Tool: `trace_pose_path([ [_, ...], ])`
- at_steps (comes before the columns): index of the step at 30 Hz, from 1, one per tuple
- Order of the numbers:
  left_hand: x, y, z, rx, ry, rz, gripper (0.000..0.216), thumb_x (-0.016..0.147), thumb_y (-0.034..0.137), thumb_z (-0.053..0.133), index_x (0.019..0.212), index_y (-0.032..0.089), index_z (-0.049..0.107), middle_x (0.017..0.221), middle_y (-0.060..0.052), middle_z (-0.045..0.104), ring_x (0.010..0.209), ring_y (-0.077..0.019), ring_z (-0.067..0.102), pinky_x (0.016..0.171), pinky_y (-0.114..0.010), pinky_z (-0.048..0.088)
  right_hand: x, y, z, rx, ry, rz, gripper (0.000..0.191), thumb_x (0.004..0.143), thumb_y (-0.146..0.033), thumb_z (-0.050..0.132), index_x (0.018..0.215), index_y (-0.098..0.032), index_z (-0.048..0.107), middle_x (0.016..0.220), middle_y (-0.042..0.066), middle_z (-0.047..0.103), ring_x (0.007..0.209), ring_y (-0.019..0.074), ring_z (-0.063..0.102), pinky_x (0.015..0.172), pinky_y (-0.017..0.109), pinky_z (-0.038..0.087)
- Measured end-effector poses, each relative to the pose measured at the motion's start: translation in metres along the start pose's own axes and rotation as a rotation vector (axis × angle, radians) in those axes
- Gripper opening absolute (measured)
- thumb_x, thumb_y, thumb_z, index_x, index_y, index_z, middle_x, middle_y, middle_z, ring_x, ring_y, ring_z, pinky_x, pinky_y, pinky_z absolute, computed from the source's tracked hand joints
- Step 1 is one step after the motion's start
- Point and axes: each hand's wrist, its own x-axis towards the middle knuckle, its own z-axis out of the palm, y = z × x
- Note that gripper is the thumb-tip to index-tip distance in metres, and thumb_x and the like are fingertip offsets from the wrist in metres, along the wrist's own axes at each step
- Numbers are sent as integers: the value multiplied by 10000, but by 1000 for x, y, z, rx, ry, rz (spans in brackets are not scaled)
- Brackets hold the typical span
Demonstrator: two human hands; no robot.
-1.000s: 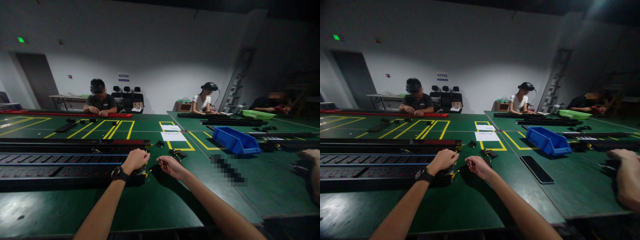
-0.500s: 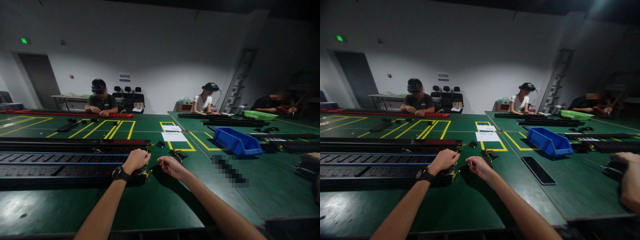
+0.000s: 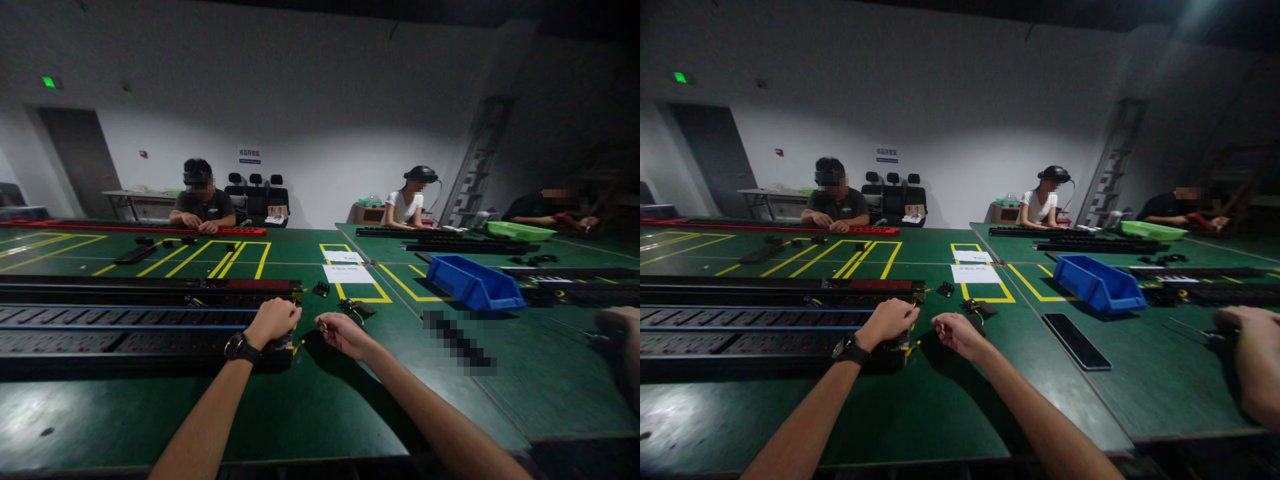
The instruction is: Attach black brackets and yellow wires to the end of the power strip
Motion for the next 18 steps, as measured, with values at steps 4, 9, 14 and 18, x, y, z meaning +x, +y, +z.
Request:
trace_pose_path([
  [4,1,0,0,0,1,-4,527,1020,453,361,798,185,756,840,-117,759,794,-237,714,741,-302,481,1,0,0,27,-5,1,133,808,-260,765,842,-135,737,648,-28,599,533,45,518,534,159,446],
  [9,1,-1,1,-4,9,4,528,1020,446,357,786,185,752,827,-117,756,772,-230,710,727,-299,473,0,0,0,28,-5,5,129,801,-258,776,839,-140,741,646,-28,607,545,49,529,541,163,448],
  [14,0,-1,1,1,12,8,525,1021,442,356,782,186,748,824,-114,756,777,-228,712,720,-291,466,0,0,1,16,-7,-2,149,792,-268,782,840,-134,738,650,-30,604,534,44,525,532,164,441],
  [18,0,-1,1,6,14,9,530,1023,447,353,788,186,750,833,-114,758,791,-227,714,719,-286,466,1,1,-1,2,-15,-6,166,788,-284,787,847,-139,735,660,-31,604,543,41,520,543,163,440],
])
